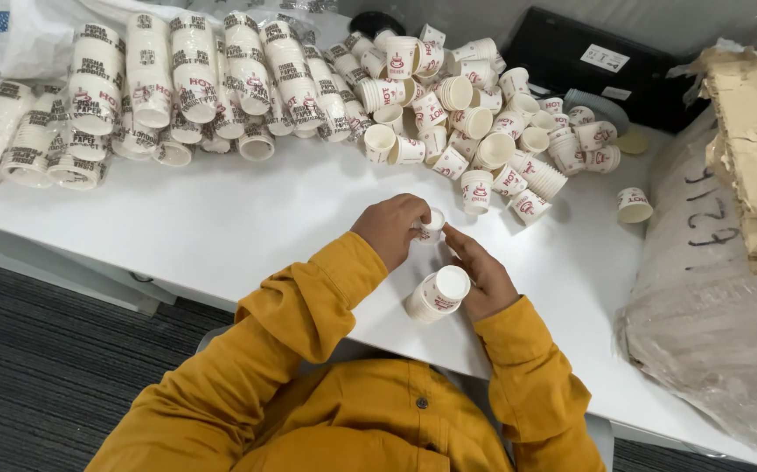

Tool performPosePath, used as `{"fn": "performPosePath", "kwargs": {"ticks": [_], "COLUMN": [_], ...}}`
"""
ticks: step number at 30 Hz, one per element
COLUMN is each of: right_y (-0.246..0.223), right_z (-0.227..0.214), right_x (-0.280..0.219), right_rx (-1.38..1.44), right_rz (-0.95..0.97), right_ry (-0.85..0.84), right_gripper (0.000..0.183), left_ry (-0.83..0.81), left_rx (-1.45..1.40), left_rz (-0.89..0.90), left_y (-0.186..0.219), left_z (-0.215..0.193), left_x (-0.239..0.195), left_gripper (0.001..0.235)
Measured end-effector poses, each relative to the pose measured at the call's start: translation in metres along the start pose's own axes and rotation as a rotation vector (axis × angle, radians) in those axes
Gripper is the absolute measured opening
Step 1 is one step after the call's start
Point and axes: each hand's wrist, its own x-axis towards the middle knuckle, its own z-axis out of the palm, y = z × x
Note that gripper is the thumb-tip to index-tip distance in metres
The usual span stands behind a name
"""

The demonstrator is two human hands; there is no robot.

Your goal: Organizing and handling small paper cups, removing plastic sleeves, and stacking them.

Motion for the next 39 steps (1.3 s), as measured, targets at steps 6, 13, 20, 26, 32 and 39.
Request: {"fn": "performPosePath", "kwargs": {"ticks": [6, 13, 20, 26, 32, 39], "right_y": [-0.058, -0.098, -0.092, -0.095, -0.095, -0.074], "right_z": [-0.007, 0.004, 0.013, 0.014, 0.013, 0.009], "right_x": [-0.023, -0.064, -0.068, -0.067, -0.068, -0.062], "right_rx": [0.006, 0.081, 0.034, -0.015, -0.016, -0.031], "right_rz": [-0.2, -0.36, -0.292, -0.298, -0.264, -0.199], "right_ry": [0.163, 0.515, 0.485, 0.423, 0.371, 0.27], "right_gripper": [0.049, 0.034, 0.035, 0.036, 0.034, 0.029], "left_ry": [0.21, 0.165, 0.095, 0.12, 0.129, 0.076], "left_rx": [-0.365, -0.486, -0.52, -0.51, -0.524, -0.538], "left_rz": [0.133, 0.329, 0.215, 0.188, 0.182, 0.122], "left_y": [0.059, 0.122, 0.108, 0.106, 0.103, 0.087], "left_z": [-0.054, -0.092, -0.077, -0.077, -0.074, -0.063], "left_x": [-0.007, -0.038, -0.051, -0.057, -0.06, -0.062], "left_gripper": [0.029, 0.035, 0.036, 0.036, 0.033, 0.023]}}
